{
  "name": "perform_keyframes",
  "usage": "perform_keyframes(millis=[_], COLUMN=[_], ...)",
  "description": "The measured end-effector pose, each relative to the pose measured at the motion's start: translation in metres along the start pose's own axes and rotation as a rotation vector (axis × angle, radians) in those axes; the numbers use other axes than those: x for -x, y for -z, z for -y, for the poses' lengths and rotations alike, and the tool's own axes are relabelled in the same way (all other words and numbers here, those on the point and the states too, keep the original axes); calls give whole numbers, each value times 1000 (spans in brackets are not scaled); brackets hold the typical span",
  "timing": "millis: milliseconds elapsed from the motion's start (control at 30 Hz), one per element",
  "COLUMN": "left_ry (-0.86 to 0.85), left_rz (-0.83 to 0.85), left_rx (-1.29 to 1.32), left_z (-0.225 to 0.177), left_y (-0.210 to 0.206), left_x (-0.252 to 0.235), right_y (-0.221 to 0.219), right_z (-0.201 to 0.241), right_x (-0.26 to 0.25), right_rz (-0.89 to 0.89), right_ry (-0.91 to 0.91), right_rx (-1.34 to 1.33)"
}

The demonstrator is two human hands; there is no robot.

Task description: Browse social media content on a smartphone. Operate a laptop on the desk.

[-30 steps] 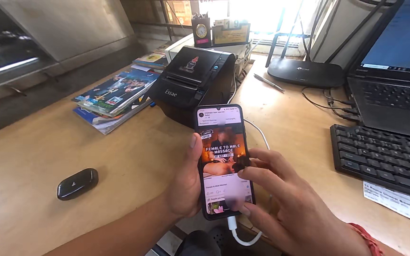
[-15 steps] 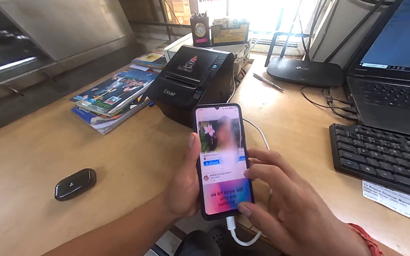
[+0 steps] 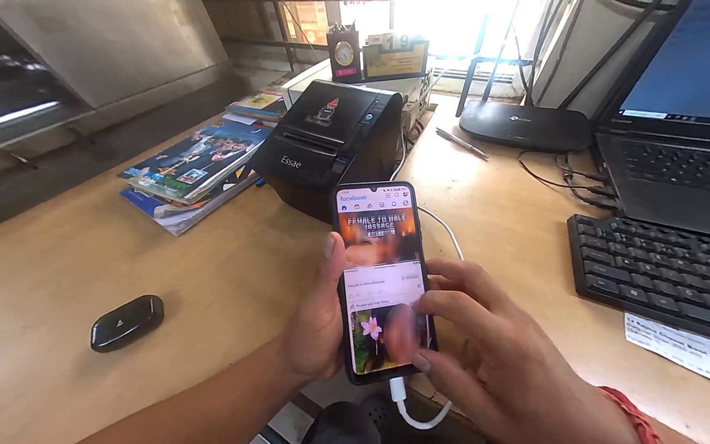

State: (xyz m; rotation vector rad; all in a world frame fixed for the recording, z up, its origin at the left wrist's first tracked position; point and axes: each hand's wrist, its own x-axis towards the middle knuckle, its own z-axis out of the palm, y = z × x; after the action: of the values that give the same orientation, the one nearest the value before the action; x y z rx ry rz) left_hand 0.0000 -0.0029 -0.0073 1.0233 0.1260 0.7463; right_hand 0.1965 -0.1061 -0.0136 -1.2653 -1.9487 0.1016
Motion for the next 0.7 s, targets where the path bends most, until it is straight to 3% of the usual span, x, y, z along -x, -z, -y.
perform_keyframes(millis=[700], left_ry=[-16], left_rz=[-12], left_rx=[5], left_z=[0], left_y=[0], left_x=[1], right_y=[-1], right_z=[-1], right_x=[0], right_rz=[-4], right_ry=[-4], right_rx=[3])
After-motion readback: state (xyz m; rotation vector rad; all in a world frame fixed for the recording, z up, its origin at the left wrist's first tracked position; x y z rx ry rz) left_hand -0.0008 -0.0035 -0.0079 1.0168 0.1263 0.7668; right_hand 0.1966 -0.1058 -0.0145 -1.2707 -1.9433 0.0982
